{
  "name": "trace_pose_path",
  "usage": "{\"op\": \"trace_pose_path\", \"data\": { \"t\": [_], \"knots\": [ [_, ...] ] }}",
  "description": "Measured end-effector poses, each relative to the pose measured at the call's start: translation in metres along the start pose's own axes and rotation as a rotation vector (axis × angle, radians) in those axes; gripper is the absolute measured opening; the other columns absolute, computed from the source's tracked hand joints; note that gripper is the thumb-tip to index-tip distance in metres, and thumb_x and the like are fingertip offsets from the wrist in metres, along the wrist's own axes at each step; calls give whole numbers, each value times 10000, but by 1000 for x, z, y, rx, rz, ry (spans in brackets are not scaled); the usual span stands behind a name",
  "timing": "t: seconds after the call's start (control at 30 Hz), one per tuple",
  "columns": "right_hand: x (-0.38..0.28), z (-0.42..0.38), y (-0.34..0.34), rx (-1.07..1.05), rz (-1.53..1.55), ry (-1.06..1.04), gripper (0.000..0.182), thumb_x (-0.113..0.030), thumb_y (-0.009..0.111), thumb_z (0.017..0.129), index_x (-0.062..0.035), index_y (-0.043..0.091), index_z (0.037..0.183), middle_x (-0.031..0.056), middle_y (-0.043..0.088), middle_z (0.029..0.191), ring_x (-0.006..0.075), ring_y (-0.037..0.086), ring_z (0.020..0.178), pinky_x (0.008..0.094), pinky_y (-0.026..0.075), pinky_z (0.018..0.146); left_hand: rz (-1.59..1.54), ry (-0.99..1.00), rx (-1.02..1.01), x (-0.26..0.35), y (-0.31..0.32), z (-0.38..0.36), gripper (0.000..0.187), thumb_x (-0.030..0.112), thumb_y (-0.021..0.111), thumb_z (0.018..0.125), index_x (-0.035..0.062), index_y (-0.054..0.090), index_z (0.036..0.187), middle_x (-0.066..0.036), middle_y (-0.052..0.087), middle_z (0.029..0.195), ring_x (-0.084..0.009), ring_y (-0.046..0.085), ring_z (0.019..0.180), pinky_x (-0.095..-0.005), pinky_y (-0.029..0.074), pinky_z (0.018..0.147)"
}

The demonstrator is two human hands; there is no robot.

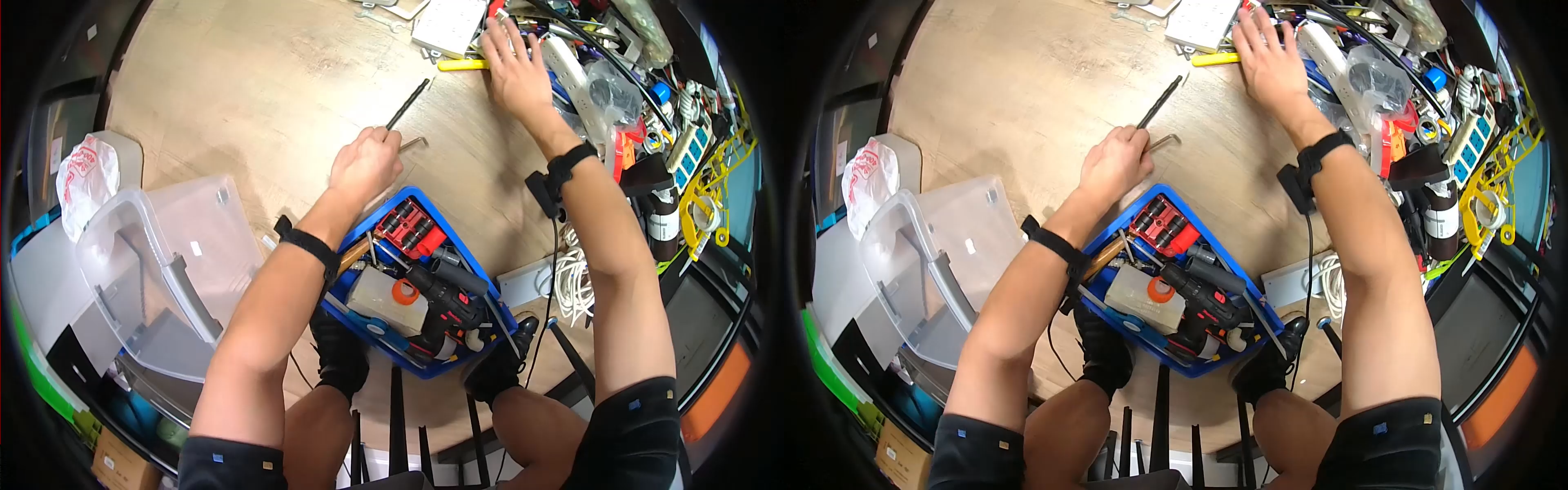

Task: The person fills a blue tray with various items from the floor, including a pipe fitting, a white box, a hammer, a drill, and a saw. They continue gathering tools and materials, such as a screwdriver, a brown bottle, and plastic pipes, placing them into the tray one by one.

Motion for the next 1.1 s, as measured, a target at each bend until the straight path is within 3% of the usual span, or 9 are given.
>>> {"op": "trace_pose_path", "data": {
  "t": [0.13, 0.23, 0.37, 0.43, 0.47, 0.63, 0.9, 0.97, 1.1],
  "knots": [
    [17, 23, 1, -142, 43, 66, 989, -437, 827, 808, -253, 317, 1634, 112, 205, 1733, 453, 267, 1549, 664, 294, 1207, -181, -144, 112, -5, -8, -22, 171, 153, 723, 830, 55, 625, 931, -147, 703, 944, -334, 699, 951, -458, 583, 788],
    [17, 35, 15, -53, 112, 36, 939, -373, 851, 799, -269, 355, 1590, 147, 258, 1682, 492, 343, 1486, 577, 517, 1060, -389, -385, 15, -17, 2, -34, 221, 146, 761, 798, 47, 625, 940, -153, 707, 900, -332, 705, 873, -432, 576, 773],
    [12, 31, 19, -63, 202, 30, 823, -305, 857, 777, -261, 446, 1489, 158, 345, 1596, 492, 443, 1385, 535, 584, 953, -438, -411, -4, -18, 6, -42, 252, 133, 780, 778, 34, 625, 951, -152, 698, 870, -314, 698, 813, -408, 572, 770],
    [9, 24, 11, 52, 184, 62, 443, -205, 620, 945, -271, 542, 1377, 173, 386, 1537, 441, 484, 1328, 539, 591, 908, -432, -408, 2, -19, 6, -42, 250, 126, 779, 777, 30, 622, 946, -149, 693, 863, -309, 694, 809, -407, 569, 763],
    [7, 19, 13, 45, 187, 64, 395, -185, 616, 944, -244, 562, 1330, 186, 425, 1488, 443, 523, 1280, 536, 589, 913, -420, -401, 11, -18, 6, -41, 246, 123, 776, 775, 28, 621, 940, -149, 691, 862, -305, 692, 802, -406, 567, 759],
    [0, -16, 11, 110, 325, 78, 337, -144, 622, 940, -215, 582, 1267, 178, 510, 1301, 398, 611, 1080, 463, 598, 872, -397, -374, 28, -14, 7, -35, 223, 113, 766, 773, 22, 614, 908, -144, 683, 833, -302, 680, 767, -402, 562, 741],
    [-14, -57, -5, 32, 477, -4, 360, -128, 651, 912, -182, 564, 1257, 121, 537, 1224, 371, 648, 1047, 487, 636, 788, -541, -494, 127, -31, 11, -39, 277, 155, 789, 781, 0, 699, 992, -86, 699, 797, -196, 687, 734, -348, 574, 747],
    [-14, -72, -14, -11, 482, 0, 362, -133, 669, 907, -163, 559, 1251, 101, 551, 1229, 362, 648, 1067, 488, 640, 766, -547, -555, 76, -34, 11, -40, 428, 208, 825, 791, -19, 675, 1121, -84, 716, 823, -199, 708, 769, -343, 578, 760],
    [-10, -109, -33, -35, 638, -61, 447, -126, 764, 847, -136, 557, 1243, 81, 588, 1223, 354, 658, 1036, 489, 620, 804, -669, -768, 91, -49, 17, -48, 772, 252, 837, 782, -68, 470, 1381, -244, 734, 1003, -374, 729, 1005, -445, 564, 929]
  ]
}}
Point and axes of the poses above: each hand's wrist, its own z-axis towards the middle knuckle, its own y-axis out of the palm, x = y × z, the point moved 8 cm from there along z, towards the middle knuckle
